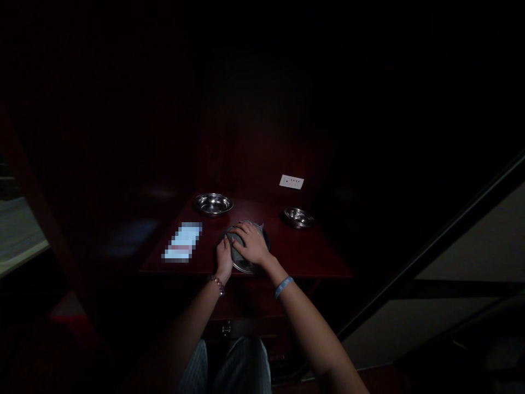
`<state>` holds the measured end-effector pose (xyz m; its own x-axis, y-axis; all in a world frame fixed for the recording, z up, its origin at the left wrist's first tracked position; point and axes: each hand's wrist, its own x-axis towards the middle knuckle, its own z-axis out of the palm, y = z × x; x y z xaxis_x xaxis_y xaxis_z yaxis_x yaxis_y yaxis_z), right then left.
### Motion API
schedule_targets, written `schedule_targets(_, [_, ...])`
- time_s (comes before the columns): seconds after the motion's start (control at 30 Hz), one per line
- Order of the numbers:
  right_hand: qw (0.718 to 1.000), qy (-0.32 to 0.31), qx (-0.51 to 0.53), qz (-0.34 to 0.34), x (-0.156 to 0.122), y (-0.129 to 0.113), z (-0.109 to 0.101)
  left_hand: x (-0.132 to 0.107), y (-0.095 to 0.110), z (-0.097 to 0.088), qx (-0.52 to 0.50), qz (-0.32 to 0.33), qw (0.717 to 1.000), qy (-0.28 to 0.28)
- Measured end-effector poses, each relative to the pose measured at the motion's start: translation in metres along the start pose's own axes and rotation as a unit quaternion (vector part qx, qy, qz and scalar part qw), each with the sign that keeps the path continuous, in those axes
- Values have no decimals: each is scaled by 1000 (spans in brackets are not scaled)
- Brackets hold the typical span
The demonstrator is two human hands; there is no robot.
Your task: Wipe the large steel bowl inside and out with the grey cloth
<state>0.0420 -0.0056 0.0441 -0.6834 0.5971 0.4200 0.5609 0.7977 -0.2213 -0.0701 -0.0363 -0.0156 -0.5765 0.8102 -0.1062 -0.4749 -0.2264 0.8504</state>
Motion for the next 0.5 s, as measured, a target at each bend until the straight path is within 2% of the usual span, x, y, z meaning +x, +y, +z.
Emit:
schedule_targets(0.13, [998,-5,15,56,16,15,0,-2,2,1,30,1,999,21])
schedule_targets(0.23, [993,-2,26,112,21,29,1,-1,-1,0,16,1,1000,24])
schedule_targets(0.37, [986,4,61,153,15,50,3,4,-4,-3,-12,-3,1000,8])
schedule_targets(0.5, [975,40,127,177,-1,69,6,6,-6,-4,-9,16,1000,-11])
